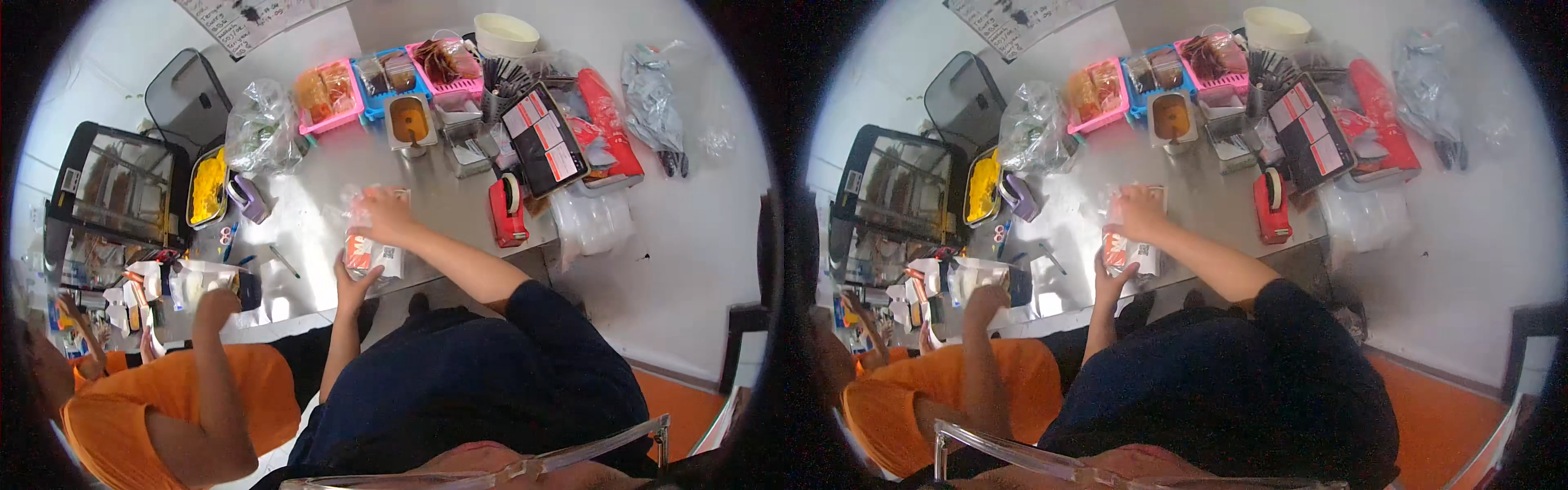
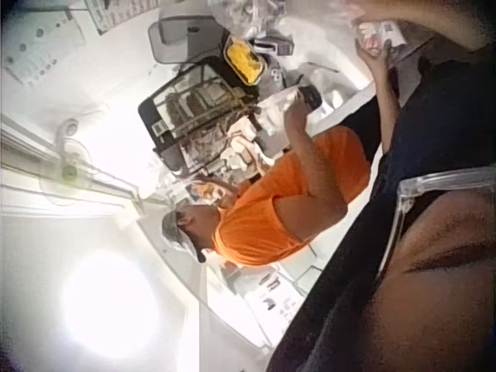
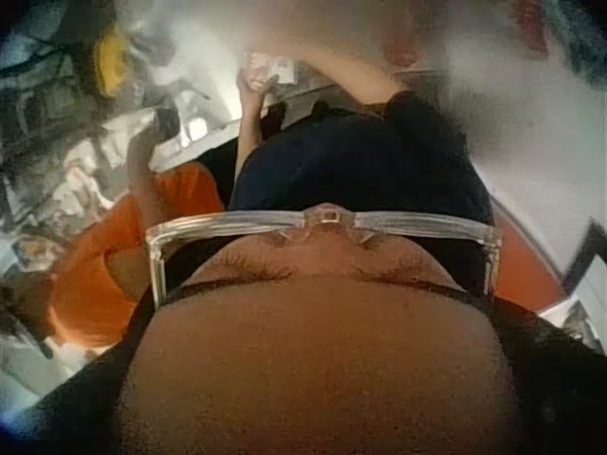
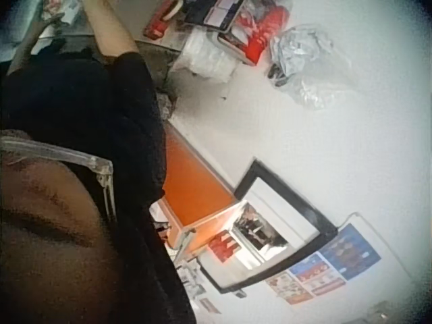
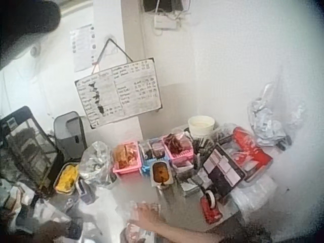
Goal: The person scoops food into containers, labels a box with a pen, seals boxes with tape, and places them into a plastic bag.
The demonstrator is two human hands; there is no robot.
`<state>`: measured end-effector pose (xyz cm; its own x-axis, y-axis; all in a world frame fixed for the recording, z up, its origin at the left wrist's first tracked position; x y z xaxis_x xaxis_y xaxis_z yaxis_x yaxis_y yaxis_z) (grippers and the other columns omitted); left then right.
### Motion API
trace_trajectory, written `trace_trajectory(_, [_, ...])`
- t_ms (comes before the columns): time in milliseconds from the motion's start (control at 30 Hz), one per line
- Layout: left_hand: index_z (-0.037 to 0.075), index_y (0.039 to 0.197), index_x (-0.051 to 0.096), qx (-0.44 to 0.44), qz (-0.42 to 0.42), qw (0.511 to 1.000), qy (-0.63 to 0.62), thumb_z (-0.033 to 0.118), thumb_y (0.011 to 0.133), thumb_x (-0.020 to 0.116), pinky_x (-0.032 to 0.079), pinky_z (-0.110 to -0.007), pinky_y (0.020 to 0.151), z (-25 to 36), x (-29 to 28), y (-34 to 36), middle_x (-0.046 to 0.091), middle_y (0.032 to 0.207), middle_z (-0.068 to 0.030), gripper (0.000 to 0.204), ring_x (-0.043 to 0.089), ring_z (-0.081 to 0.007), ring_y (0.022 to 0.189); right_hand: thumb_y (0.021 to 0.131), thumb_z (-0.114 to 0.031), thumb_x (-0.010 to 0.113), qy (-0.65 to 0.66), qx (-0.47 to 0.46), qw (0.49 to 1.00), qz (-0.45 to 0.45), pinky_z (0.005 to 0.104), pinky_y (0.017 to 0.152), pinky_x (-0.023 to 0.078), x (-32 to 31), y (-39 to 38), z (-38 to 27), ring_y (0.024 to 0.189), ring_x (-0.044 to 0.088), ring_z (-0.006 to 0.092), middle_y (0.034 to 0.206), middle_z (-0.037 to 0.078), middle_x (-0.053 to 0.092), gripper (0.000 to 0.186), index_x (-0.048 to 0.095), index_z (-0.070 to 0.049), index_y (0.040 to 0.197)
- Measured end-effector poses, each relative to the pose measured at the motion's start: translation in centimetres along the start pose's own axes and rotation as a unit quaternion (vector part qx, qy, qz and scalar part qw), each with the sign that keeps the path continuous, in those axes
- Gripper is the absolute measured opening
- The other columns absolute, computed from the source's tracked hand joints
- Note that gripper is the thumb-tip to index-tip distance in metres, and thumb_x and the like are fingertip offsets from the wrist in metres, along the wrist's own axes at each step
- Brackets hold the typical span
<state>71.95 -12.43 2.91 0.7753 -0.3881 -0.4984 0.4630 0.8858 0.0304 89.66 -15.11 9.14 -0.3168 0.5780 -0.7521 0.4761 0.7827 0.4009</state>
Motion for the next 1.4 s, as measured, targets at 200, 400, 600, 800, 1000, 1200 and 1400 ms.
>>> trace_trajectory(200, [-0.002,0.137,0.021,-0.023,-0.100,0.965,-0.241,0.008,0.067,0.080,0.037,-0.035,0.097,-1.0,0.5,-0.6,0.045,0.123,-0.0161,0.092,0.044,-0.0236,0.115,0.076,-0.024,0.063,0.149,0.038,0.970,-0.187,0.0514,0.082,0.037,-2.3,-2.4,-0.8,0.099,0.055,0.0290,0.101,0.008,0.059,0.017,0.064,-0.008,0.083])
trace_trajectory(400, [-0.002,0.138,0.016,0.153,-0.211,0.940,-0.222,0.011,0.059,0.083,0.032,-0.039,0.101,6.6,1.5,-4.1,0.038,0.130,-0.0161,0.105,0.037,-0.0269,0.121,0.075,-0.010,0.062,0.173,-0.090,0.979,0.060,0.0411,0.075,0.043,-20.5,-9.3,-1.4,0.086,0.056,0.0339,0.091,0.014,0.058,0.015,0.061,-0.004,0.088])
trace_trajectory(600, [0.010,0.141,0.009,0.436,-0.318,0.805,-0.246,0.020,0.057,0.086,0.038,-0.041,0.091,16.2,7.1,-3.0,0.034,0.136,-0.0190,0.115,0.046,-0.0284,0.111,0.079,-0.008,0.063,0.063,0.217,0.920,0.321,0.0349,0.075,0.046,-42.2,-20.5,-7.0,0.084,0.059,0.0178,0.089,0.007,0.063,0.013,0.066,-0.008,0.091])
trace_trajectory(800, [0.007,0.138,0.014,0.458,-0.327,0.780,-0.272,0.008,0.068,0.073,0.040,-0.037,0.086,20.0,12.3,-5.1,0.030,0.137,-0.0182,0.092,0.048,-0.0254,0.102,0.083,-0.029,0.064,-0.235,0.318,0.657,0.642,0.0213,0.054,0.039,-62.8,-30.2,-11.5,0.059,0.047,0.0048,0.067,-0.001,0.056,0.027,0.065,-0.002,0.088])
trace_trajectory(1000, [0.005,0.136,0.016,0.398,-0.355,0.813,-0.233,0.004,0.072,0.068,0.041,-0.036,0.084,18.5,13.4,-5.9,0.030,0.136,-0.0164,0.082,0.048,-0.0237,0.100,0.085,-0.036,0.060,-0.422,0.326,0.562,0.632,0.0240,0.060,0.041,-80.1,-49.4,-7.3,0.067,0.053,0.0102,0.077,0.004,0.061,0.039,0.066,0.001,0.096])
trace_trajectory(1200, [0.004,0.135,0.022,0.352,-0.362,0.841,-0.196,0.002,0.073,0.066,0.042,-0.036,0.083,16.2,14.2,-4.8,0.032,0.133,-0.0149,0.076,0.050,-0.0229,0.099,0.082,-0.034,0.057,-0.603,0.444,0.318,0.582,0.0354,0.079,0.045,-89.0,-64.2,-10.0,0.089,0.061,0.0244,0.097,0.015,0.065,0.040,0.064,-0.004,0.108])
trace_trajectory(1400, [0.004,0.132,0.029,0.346,-0.314,0.871,-0.149,0.002,0.073,0.067,0.044,-0.035,0.081,17.0,12.2,-5.9,0.033,0.130,-0.0155,0.070,0.053,-0.0229,0.096,0.078,-0.024,0.052,-0.702,0.323,0.272,0.573,0.0417,0.085,0.044,-78.0,-46.7,-2.0,0.098,0.059,0.0324,0.104,0.019,0.062,0.040,0.060,-0.007,0.113])
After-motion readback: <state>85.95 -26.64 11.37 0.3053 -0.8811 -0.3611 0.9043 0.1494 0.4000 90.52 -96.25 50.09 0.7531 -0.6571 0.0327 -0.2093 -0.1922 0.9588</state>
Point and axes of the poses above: each hand's wrist, its own y-axis towards the middle knuckle, its own x-axis out of the palm, z = x × y, the point moved 1 cm from there along y, towards the middle knuckle
